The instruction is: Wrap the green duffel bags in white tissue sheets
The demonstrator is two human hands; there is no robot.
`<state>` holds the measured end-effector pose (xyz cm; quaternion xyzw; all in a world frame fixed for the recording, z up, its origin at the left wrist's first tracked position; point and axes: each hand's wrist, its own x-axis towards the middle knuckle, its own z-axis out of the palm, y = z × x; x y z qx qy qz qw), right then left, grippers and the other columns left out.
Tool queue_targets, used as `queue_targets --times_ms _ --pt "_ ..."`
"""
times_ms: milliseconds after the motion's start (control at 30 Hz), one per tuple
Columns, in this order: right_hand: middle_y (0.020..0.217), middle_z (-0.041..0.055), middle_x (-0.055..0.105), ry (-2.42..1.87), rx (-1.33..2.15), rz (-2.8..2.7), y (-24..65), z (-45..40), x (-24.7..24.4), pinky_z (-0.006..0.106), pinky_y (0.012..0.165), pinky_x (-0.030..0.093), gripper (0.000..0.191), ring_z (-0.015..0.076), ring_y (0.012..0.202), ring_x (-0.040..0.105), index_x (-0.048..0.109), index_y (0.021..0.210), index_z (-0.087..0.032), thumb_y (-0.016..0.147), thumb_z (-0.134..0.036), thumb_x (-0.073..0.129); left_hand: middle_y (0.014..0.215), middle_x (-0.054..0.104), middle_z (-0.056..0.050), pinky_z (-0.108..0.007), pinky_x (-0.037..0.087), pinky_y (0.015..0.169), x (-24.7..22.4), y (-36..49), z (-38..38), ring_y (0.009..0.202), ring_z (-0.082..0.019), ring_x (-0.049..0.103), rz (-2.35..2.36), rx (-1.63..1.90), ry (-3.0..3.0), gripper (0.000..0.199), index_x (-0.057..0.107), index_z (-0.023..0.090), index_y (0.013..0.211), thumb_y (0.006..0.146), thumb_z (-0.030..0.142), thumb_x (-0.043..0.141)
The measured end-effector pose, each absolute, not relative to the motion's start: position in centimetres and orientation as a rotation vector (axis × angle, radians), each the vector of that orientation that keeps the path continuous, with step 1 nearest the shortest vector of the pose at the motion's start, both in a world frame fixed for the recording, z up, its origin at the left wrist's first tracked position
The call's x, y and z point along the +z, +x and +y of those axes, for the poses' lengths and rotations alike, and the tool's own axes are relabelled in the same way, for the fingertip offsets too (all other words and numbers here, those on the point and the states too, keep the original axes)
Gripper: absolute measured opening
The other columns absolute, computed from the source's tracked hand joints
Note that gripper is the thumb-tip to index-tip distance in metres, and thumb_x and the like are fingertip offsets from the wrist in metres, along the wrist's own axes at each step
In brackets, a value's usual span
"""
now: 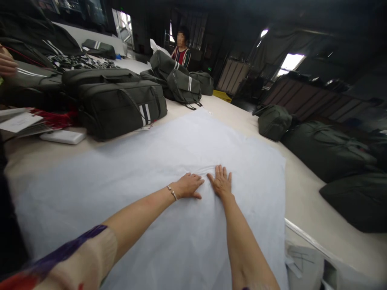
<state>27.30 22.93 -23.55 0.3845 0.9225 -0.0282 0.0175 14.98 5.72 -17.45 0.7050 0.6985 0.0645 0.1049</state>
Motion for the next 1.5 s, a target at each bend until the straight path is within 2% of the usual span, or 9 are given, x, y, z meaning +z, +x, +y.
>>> queue_targets --times_ms 300,433,533,700,900,1067,1200,1367,1500 --pt "0.156 0.0152 0.025 1.319 -0.157 3.217 30.2 16.6 -16.8 0.055 0.119 0.006 0.072 0.0269 0.147 0.010 0.026 0.150 -0.007 0.097 -0.055 0.029 0.136 0.056 -0.008 -0.035 0.043 0.104 -12.9 12.4 -8.1 0.123 -0.022 0.053 1.930 0.400 2.016 0.041 0.052 0.024 0.133 0.094 0.039 0.052" --pt "0.147 0.0112 0.045 0.949 -0.609 3.261 39.0 2.3 -14.7 0.047 0.115 0.029 0.059 0.0244 0.138 0.037 0.040 0.144 -0.018 0.096 -0.051 0.042 0.149 0.043 -0.008 -0.043 0.036 0.111 -12.8 12.9 -19.8 0.135 -0.027 0.042 1.925 0.531 1.884 0.064 0.037 0.032 0.144 0.088 0.054 0.057" --pt "0.131 0.0124 0.060 1.318 -0.943 2.884 44.5 -7.5 -15.2 0.039 0.099 0.048 0.058 0.0264 0.119 0.058 0.052 0.135 -0.017 0.089 -0.051 0.054 0.155 0.033 -0.009 -0.050 0.026 0.116 -14.3 14.2 -26.4 0.141 -0.031 0.032 1.904 0.456 1.799 0.094 0.019 0.033 0.151 0.075 0.067 0.064" --pt "0.107 0.0100 0.070 1.687 -1.004 2.492 44.1 -13.2 -15.8 0.035 0.085 0.052 0.064 0.0266 0.097 0.066 0.058 0.127 -0.015 0.072 -0.046 0.069 0.160 0.018 -0.015 -0.062 0.008 0.117 -17.0 17.3 -31.1 0.146 -0.037 0.013 1.879 0.229 1.834 0.130 0.006 0.030 0.152 0.053 0.053 0.087" --pt "0.071 0.0011 0.067 1.745 -0.969 2.571 41.6 -13.1 -12.2 0.029 0.066 0.049 0.025 0.0208 0.070 0.064 0.066 0.075 -0.021 0.075 -0.045 0.059 0.149 0.042 -0.012 -0.060 0.010 0.117 -18.7 17.2 -31.4 0.143 -0.031 0.028 1.742 0.433 2.063 0.065 0.048 0.024 0.132 0.072 0.016 0.072" --pt "0.082 0.0030 0.070 1.621 -0.726 2.844 40.4 -15.8 -9.4 0.030 0.073 0.049 0.019 0.0207 0.079 0.066 0.065 0.079 -0.023 0.082 -0.038 0.054 0.119 0.066 -0.004 -0.048 0.029 0.113 -17.5 15.6 -30.6 0.118 -0.023 0.057 1.667 0.586 2.027 0.030 0.062 0.023 0.099 0.073 0.011 0.069" --pt "0.087 0.0006 0.072 1.392 -0.478 2.841 37.8 -18.6 -9.4 0.026 0.069 0.046 0.016 0.0174 0.080 0.067 0.068 0.087 -0.026 0.088 -0.029 0.052 0.089 0.070 0.001 -0.030 0.045 0.090 -16.0 15.1 -29.9 0.088 -0.017 0.064 1.718 0.667 1.939 0.005 0.064 0.024 0.083 0.079 0.021 0.066" --pt "0.085 0.0036 0.071 1.299 -0.180 2.881 35.3 -20.7 -10.0 0.026 0.073 0.045 0.017 0.0179 0.080 0.065 0.069 0.084 -0.023 0.091 -0.028 0.055 0.074 0.066 0.001 -0.025 0.044 0.067 -13.9 15.1 -28.6 0.070 -0.015 0.061 1.972 0.862 1.667 0.017 0.061 0.021 0.081 0.090 0.032 0.052" --pt "0.096 0.0039 0.071 1.248 -0.552 2.935 33.7 -22.3 -10.0 0.029 0.081 0.049 0.020 0.0200 0.091 0.066 0.069 0.103 -0.022 0.087 -0.034 0.063 0.080 0.066 0.000 -0.025 0.045 0.069 -11.3 14.2 -27.3 0.073 -0.014 0.060 2.109 1.047 1.496 0.033 0.059 0.020 0.091 0.098 0.041 0.034"
